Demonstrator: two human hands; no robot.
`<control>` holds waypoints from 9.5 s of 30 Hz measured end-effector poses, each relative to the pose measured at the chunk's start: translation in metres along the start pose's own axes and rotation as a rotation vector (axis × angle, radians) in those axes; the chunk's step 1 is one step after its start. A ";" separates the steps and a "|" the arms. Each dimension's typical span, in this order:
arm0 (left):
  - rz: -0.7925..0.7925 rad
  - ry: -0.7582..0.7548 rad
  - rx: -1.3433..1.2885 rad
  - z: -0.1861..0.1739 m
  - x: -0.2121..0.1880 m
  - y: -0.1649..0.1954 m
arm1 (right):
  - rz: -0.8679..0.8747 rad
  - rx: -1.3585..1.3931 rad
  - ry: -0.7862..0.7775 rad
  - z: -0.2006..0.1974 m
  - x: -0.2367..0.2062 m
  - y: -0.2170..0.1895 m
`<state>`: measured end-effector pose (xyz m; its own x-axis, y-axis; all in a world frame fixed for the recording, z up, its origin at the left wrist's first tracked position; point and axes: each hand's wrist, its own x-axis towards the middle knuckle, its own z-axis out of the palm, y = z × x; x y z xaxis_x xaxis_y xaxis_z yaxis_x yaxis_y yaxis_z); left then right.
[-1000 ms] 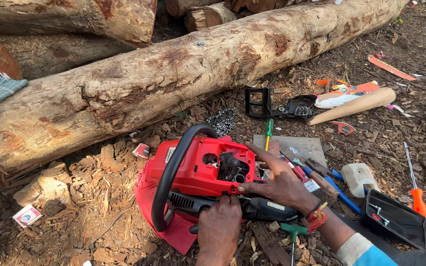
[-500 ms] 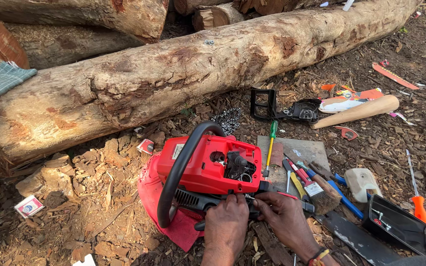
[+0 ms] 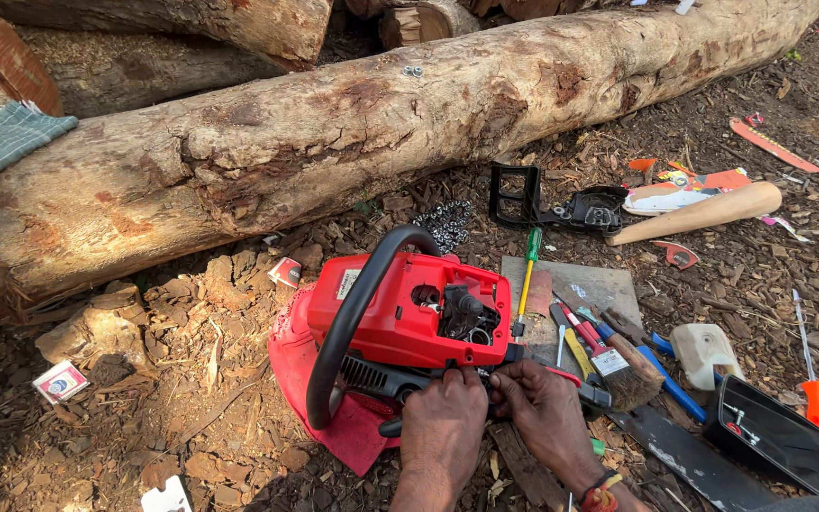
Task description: The person is repairing a red chainsaw placed on a red cloth on the ground. They use a screwdriver to tighten screws on the chainsaw's engine housing and handle various small components and tools scattered around.
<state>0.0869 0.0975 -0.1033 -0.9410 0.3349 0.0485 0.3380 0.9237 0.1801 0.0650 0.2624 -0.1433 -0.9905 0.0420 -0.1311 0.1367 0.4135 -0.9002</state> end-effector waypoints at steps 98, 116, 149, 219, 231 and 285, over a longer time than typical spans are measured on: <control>-0.073 0.155 -0.252 0.001 -0.016 -0.010 | -0.175 0.134 -0.100 0.016 0.014 0.002; 0.050 0.208 -0.146 0.014 -0.010 -0.022 | -0.500 -0.396 -0.016 -0.006 -0.001 -0.028; 0.111 0.179 0.042 0.013 -0.002 -0.015 | -0.237 -0.021 -0.196 -0.035 0.010 -0.022; 0.109 0.299 0.016 0.012 -0.002 -0.016 | -0.449 -0.275 -0.141 -0.030 0.002 -0.031; 0.144 0.246 -0.068 0.010 -0.003 -0.026 | -0.246 -0.185 -0.133 -0.020 -0.003 -0.030; -0.048 0.269 -0.310 0.011 -0.010 -0.017 | -0.032 0.124 -0.310 -0.029 -0.003 -0.029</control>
<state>0.0908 0.0806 -0.1174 -0.9400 0.1939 0.2806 0.3113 0.8238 0.4737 0.0639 0.2766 -0.1047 -0.9446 -0.2561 -0.2051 0.1255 0.2956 -0.9470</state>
